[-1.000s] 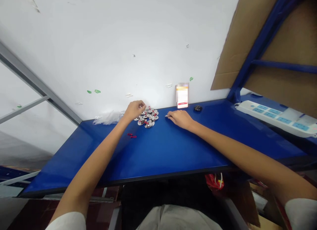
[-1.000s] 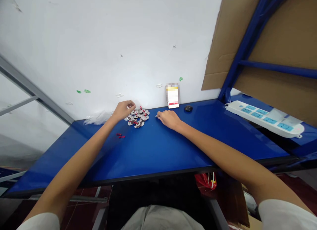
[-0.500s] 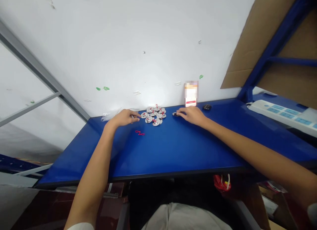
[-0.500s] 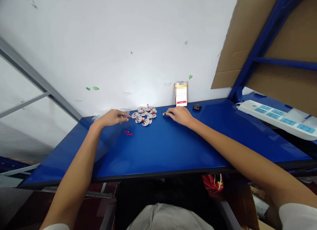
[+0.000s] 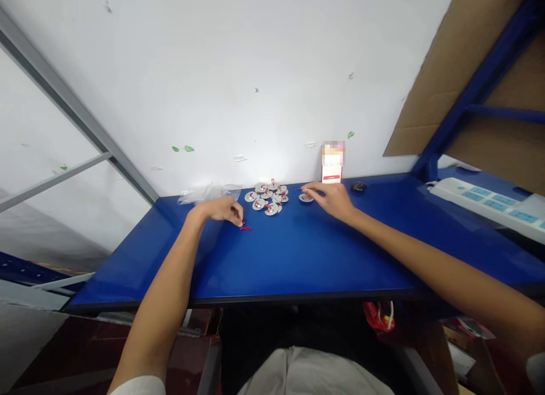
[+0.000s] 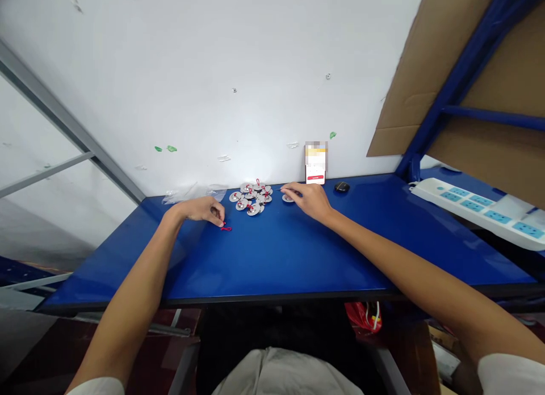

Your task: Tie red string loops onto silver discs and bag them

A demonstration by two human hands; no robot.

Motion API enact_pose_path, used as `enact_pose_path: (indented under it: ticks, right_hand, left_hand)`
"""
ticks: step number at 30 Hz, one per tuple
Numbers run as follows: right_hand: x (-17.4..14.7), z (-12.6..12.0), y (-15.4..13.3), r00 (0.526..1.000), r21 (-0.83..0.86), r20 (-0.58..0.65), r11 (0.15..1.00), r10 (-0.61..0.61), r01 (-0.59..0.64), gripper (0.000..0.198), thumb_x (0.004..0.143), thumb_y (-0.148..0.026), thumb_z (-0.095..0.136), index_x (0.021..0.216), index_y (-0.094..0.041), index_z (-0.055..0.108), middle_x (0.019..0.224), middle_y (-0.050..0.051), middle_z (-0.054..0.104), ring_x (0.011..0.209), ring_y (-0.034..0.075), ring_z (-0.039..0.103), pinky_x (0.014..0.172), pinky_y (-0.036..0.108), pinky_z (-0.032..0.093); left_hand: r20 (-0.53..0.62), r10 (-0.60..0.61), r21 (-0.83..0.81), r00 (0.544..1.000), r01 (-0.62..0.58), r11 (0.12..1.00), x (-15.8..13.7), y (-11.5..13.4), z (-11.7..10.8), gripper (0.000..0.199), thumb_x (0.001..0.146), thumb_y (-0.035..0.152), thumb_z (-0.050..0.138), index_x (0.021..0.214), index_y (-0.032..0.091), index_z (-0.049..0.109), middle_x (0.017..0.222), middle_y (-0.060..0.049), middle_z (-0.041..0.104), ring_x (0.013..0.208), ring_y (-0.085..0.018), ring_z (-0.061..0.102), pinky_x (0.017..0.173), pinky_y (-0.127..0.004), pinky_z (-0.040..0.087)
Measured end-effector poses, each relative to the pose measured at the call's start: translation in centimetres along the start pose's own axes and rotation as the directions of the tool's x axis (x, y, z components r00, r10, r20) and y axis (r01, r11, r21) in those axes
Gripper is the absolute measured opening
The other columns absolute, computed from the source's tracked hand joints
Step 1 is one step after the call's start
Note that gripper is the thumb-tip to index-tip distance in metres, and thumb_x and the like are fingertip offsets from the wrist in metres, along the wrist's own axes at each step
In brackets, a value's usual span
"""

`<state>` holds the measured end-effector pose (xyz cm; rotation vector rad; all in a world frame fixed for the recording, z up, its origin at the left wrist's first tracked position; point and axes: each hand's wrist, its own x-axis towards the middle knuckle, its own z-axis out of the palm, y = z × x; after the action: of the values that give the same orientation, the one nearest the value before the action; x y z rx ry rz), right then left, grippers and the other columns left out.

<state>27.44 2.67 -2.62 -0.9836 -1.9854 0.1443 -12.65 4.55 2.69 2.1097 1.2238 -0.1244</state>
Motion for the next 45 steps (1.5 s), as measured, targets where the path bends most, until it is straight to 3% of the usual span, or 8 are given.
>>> enact_pose_path:
  ticks: [7, 12, 18, 22, 26, 36, 40, 45]
  right_hand:
    - [-0.4, 1.8, -1.4, 0.953, 0.535, 0.162, 0.788, 0.257, -0.303, 0.041, 0.090, -0.056, 0.082, 0.116, -0.023, 0.081, 0.122, 0.009, 0.083, 0.112, 0.030, 0.082, 0.106, 0.048, 0.065]
    - [-0.8, 2.4, -2.0, 0.932, 0.526, 0.270, 0.774, 0.242, -0.353, 0.036, 0.095, -0.053, 0.076, 0.111, -0.021, 0.082, 0.115, 0.008, 0.085, 0.103, 0.029, 0.084, 0.101, 0.048, 0.068]
    - [-1.1, 2.8, -2.9, 0.942, 0.471, 0.228, 0.819, 0.245, -0.327, 0.025, 0.097, -0.042, 0.072, 0.108, -0.023, 0.083, 0.116, 0.005, 0.085, 0.109, 0.028, 0.082, 0.105, 0.045, 0.065]
    - [-1.2, 3.1, -3.1, 0.921, 0.549, 0.288, 0.743, 0.262, -0.383, 0.028, 0.094, -0.042, 0.075, 0.111, -0.021, 0.083, 0.110, 0.007, 0.085, 0.101, 0.029, 0.084, 0.095, 0.045, 0.069]
    - [-1.2, 3.2, -3.3, 0.908, 0.599, 0.337, 0.688, 0.248, -0.410, 0.034, 0.090, -0.042, 0.080, 0.117, -0.021, 0.084, 0.112, 0.008, 0.085, 0.102, 0.028, 0.084, 0.096, 0.045, 0.069]
    - [-1.5, 2.8, -4.4, 0.931, 0.533, 0.312, 0.777, 0.188, -0.335, 0.028, 0.089, -0.038, 0.081, 0.115, -0.027, 0.087, 0.109, 0.004, 0.085, 0.104, 0.027, 0.083, 0.105, 0.045, 0.066]
    - [-1.5, 3.0, -4.0, 0.918, 0.619, 0.334, 0.684, 0.216, -0.386, 0.032, 0.087, -0.044, 0.085, 0.112, -0.025, 0.085, 0.110, 0.006, 0.085, 0.102, 0.028, 0.084, 0.098, 0.045, 0.069]
    - [-1.5, 3.5, -3.6, 0.886, 0.712, 0.402, 0.529, 0.232, -0.461, 0.067, 0.082, -0.043, 0.092, 0.143, -0.025, 0.070, 0.110, 0.009, 0.086, 0.095, 0.029, 0.085, 0.091, 0.046, 0.071]
  left_hand:
    - [-0.121, 0.209, -0.209, 0.970, -0.231, 0.950, 0.1, 1.1, 0.6, 0.023, 0.081, 0.041, 0.084, 0.087, 0.020, 0.078, 0.089, -0.006, 0.081, 0.079, -0.019, 0.074, 0.070, -0.028, 0.053]
    - [-0.363, 0.236, -0.353, 0.901, -0.367, 0.861, 1.3, 4.0, 2.4, 0.040, 0.083, 0.040, 0.087, 0.117, 0.020, 0.081, 0.089, -0.008, 0.082, 0.075, -0.018, 0.075, 0.073, -0.032, 0.061]
    - [-0.510, 0.176, -0.474, 0.842, -0.446, 0.759, 3.3, 6.8, 5.5, 0.032, 0.085, 0.041, 0.087, 0.104, 0.016, 0.082, 0.096, -0.012, 0.083, 0.092, -0.025, 0.081, 0.091, -0.040, 0.065]
    - [-0.567, 0.241, -0.393, 0.788, -0.516, 0.761, 4.0, 7.8, 6.7, 0.031, 0.086, 0.043, 0.088, 0.102, 0.017, 0.081, 0.095, -0.008, 0.080, 0.085, -0.020, 0.076, 0.080, -0.033, 0.063]
    - [-0.520, 0.256, -0.410, 0.815, -0.501, 0.762, 3.7, 8.5, 7.0, 0.031, 0.092, 0.047, 0.081, 0.097, 0.017, 0.076, 0.083, -0.005, 0.074, 0.066, -0.014, 0.067, 0.067, -0.029, 0.058]
    - [-0.638, 0.235, -0.282, 0.733, -0.507, 0.814, 4.4, 8.7, 7.9, 0.026, 0.090, 0.039, 0.083, 0.106, 0.019, 0.079, 0.097, -0.008, 0.083, 0.089, -0.022, 0.080, 0.086, -0.035, 0.064]
    - [-0.681, 0.298, -0.080, 0.669, -0.473, 0.878, 4.3, 9.1, 8.4, 0.021, 0.096, 0.040, 0.077, 0.105, 0.022, 0.084, 0.102, -0.007, 0.084, 0.089, -0.022, 0.079, 0.087, -0.034, 0.064]
    - [-0.707, 0.375, 0.127, 0.600, -0.413, 0.902, 4.3, 9.7, 8.9, 0.018, 0.101, 0.035, 0.071, 0.102, 0.025, 0.085, 0.104, -0.006, 0.083, 0.089, -0.022, 0.077, 0.082, -0.034, 0.061]
